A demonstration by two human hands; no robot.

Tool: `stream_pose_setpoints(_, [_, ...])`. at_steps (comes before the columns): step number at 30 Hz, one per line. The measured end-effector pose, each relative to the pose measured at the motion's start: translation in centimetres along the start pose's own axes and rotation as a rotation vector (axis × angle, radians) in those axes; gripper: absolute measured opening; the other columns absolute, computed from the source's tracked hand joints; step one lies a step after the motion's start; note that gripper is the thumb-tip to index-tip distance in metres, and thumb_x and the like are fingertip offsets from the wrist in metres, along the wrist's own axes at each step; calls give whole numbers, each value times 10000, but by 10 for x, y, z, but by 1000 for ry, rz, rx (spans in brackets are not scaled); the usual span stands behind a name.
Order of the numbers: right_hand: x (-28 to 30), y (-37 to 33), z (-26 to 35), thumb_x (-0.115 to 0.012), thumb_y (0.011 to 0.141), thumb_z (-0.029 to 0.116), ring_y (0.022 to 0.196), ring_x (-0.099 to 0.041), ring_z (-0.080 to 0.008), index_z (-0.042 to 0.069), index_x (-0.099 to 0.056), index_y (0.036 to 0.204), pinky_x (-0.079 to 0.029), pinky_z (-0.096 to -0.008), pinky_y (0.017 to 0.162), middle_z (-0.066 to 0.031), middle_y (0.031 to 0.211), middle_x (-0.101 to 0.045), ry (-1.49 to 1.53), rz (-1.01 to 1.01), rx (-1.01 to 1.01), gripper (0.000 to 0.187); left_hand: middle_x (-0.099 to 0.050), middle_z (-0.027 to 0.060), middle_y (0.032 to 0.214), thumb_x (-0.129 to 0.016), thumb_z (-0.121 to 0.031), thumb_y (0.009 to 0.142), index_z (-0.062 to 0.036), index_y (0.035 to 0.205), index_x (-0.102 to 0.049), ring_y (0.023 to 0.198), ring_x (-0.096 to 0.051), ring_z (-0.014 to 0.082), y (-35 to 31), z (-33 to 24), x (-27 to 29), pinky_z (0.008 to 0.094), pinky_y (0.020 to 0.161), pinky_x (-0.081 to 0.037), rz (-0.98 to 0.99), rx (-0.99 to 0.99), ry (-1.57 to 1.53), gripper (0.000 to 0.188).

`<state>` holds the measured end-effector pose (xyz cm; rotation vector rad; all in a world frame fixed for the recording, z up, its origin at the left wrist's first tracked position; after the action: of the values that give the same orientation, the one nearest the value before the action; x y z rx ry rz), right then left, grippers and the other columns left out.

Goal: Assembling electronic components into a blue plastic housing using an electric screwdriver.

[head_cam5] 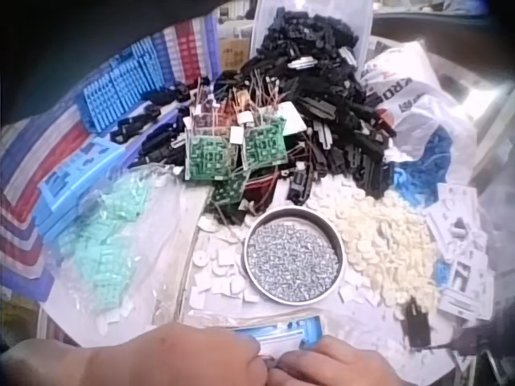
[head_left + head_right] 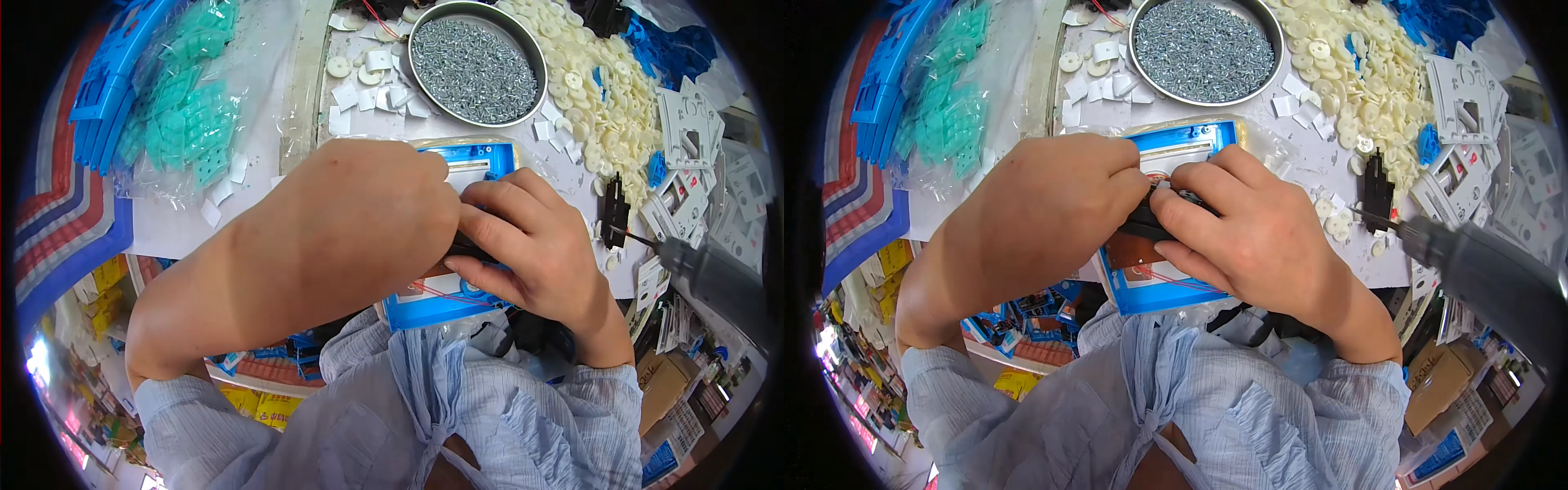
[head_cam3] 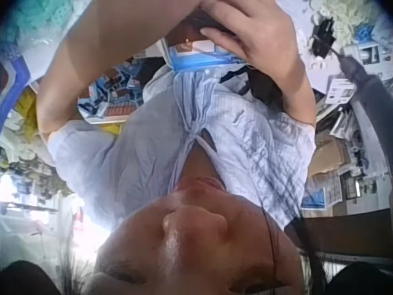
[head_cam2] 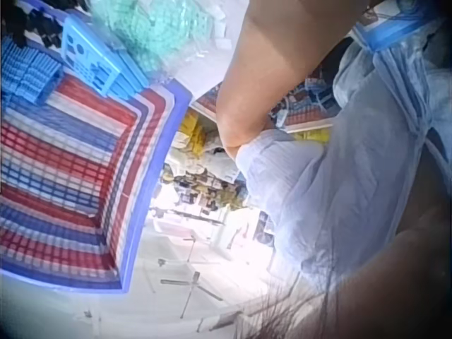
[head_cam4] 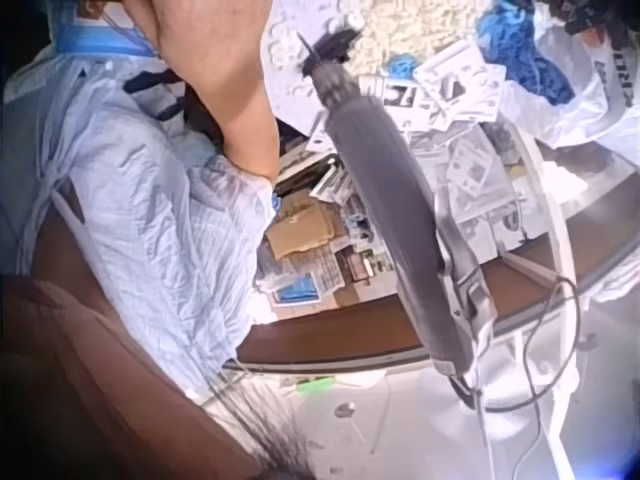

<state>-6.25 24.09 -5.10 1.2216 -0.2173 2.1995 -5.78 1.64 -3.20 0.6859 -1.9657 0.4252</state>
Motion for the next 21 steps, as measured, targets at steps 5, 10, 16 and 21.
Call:
stream_pose_setpoints(5, [0,-2,1,-844,708,192,854,-629,-324,17,-678,1099,-543,-401,712,-130,1058,-676,35,-2,7,460,-628,119,896,-661,-62,826,19,956,-668,795,-641,322,-12,-9,-15,414,669,-526,-153,153,-142,153])
stream_pose_setpoints(10, [4,0,9,-846,710,179,856,-632,-322,19,-674,1102,-549,-397,706,-131,1074,-678,-9,32,-22,457,-676,140,879,-644,-86,889,17,919,-702,800,-649,344,-12,3,-17,417,676,-519,-162,69,-236,122])
stream_pose_setpoints(16, [5,2,9,-808,750,180,912,-627,-262,57,-670,1129,-569,-350,651,-69,1045,-656,-71,53,-6,422,-654,187,707,-680,-140,882,31,814,-710,642,-633,360,6,16,-22,402,615,-495,-162,301,-445,187])
stream_pose_setpoints(21, [5,2,6,-803,760,188,915,-627,-265,53,-669,1147,-569,-351,659,-72,1046,-654,-42,44,4,431,-652,203,706,-687,-145,875,37,810,-707,622,-632,361,9,20,-21,411,601,-490,-134,287,-447,195])
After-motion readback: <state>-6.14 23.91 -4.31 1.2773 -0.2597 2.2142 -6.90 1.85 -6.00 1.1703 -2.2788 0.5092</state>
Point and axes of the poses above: each hand's wrist, its own y-axis towards the middle knuckle, its own x-axis out of the back of the hand, z = x × y, the point moved 1 cm from there along y, towards the middle knuckle
